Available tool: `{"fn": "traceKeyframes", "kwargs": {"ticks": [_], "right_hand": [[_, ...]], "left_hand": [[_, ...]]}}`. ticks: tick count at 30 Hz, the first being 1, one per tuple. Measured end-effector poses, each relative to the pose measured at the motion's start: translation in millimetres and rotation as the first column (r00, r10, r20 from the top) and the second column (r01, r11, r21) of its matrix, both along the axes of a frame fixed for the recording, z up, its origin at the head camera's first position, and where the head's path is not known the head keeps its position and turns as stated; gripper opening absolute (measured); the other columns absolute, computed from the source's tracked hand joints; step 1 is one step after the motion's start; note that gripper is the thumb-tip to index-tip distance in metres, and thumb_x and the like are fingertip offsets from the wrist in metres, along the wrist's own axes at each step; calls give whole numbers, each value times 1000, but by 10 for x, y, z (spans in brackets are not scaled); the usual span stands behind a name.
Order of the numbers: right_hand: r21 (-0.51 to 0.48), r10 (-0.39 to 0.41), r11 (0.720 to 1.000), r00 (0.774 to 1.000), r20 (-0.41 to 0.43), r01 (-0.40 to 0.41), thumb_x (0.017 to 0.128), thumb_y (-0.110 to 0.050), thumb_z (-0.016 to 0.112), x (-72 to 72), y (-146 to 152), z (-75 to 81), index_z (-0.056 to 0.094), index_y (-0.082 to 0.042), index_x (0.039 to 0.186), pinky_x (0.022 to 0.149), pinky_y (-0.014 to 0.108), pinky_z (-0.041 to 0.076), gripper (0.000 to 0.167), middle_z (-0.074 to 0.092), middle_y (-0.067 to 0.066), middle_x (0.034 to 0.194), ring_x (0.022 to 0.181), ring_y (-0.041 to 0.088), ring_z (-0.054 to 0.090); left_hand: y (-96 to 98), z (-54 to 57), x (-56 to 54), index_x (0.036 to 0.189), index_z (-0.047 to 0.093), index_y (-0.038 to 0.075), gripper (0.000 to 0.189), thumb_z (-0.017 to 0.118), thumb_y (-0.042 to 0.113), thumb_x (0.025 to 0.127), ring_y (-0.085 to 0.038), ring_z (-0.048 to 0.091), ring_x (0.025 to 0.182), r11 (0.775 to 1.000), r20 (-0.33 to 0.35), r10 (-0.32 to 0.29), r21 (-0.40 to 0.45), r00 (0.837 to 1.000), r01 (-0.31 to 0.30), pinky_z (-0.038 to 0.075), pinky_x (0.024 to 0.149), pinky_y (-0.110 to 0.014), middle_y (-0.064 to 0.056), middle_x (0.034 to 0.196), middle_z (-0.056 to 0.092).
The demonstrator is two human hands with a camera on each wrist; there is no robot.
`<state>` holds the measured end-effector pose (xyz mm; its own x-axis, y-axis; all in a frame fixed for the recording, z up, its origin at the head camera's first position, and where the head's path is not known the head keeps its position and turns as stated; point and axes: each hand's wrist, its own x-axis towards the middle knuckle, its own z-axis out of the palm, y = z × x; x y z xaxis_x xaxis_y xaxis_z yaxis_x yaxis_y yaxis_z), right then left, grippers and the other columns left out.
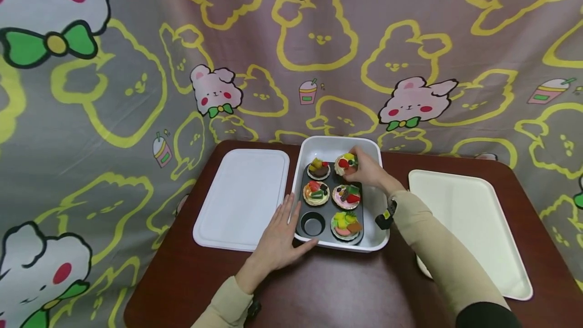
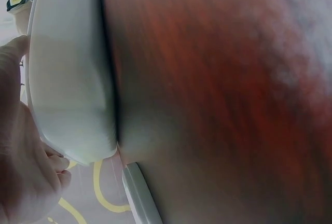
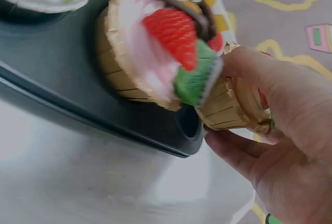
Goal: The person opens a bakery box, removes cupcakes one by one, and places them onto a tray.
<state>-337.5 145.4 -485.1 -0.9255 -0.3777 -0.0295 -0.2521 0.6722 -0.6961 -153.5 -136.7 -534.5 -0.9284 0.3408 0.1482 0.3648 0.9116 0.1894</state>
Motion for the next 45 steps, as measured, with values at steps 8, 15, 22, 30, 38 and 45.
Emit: {"fn": "traceKeyframes", "kwargs": {"ticks": [8, 15, 22, 30, 38, 45], "right_hand": [[-204, -67, 975, 991, 114, 89, 84, -26, 81, 100, 196, 54, 42, -10, 146, 103, 55, 45, 75, 52, 19, 139, 124, 35, 51], [-336, -127, 921, 967, 221, 198, 88, -34, 77, 229, 365, 35, 39, -15, 153, 103, 48, 46, 78, 56, 24, 138, 121, 31, 56], [-429, -145, 879, 974, 177, 209, 89, -29, 76, 400, 576, 55, 35, -11, 149, 84, 15, 51, 75, 57, 26, 139, 103, 3, 61], [-448, -183, 867, 976, 119, 217, 90, -24, 75, 613, 905, 81, 35, -6, 142, 81, 11, 52, 68, 60, 15, 131, 99, -1, 61], [-526, -186, 824, 977, 100, 211, 92, -8, 71, 860, 1401, 4, 41, -16, 133, 77, 12, 53, 52, 66, -22, 105, 93, -7, 64], [-640, -209, 729, 969, 130, 243, 90, 4, 68, 1009, 1812, -117, 45, -21, 128, 74, 9, 53, 51, 72, -21, 101, 89, -6, 67]], "left_hand": [[10, 15, 17, 160, 22, 9, 107, 36, 85, 86, -24, 8, 158, 1000, 28, -5, 25, 1000, 4, 23, 126, -44, -10, 170, 2], [35, 8, 17, 160, 21, 10, 107, 33, 86, 86, -22, 6, 158, 1000, 36, -5, 31, 999, 4, 21, 127, -44, -8, 171, 0], [35, -3, 8, 160, 20, 10, 105, 35, 84, 87, -23, 5, 158, 999, 31, -12, 44, 999, 10, 21, 127, -44, -9, 170, 0], [25, 5, 6, 160, 20, 9, 105, 37, 83, 87, -22, 4, 158, 999, 32, -9, 54, 999, 7, 19, 127, -43, -8, 171, -2], [27, 16, 19, 161, 18, 10, 107, 36, 85, 86, -20, 1, 158, 999, 59, -2, 48, 998, -1, 19, 127, -43, -7, 171, -3], [23, 2, 23, 160, 19, 10, 108, 34, 86, 85, -21, 3, 158, 999, 52, 5, 50, 999, -7, 20, 127, -44, -8, 171, -2]]}}
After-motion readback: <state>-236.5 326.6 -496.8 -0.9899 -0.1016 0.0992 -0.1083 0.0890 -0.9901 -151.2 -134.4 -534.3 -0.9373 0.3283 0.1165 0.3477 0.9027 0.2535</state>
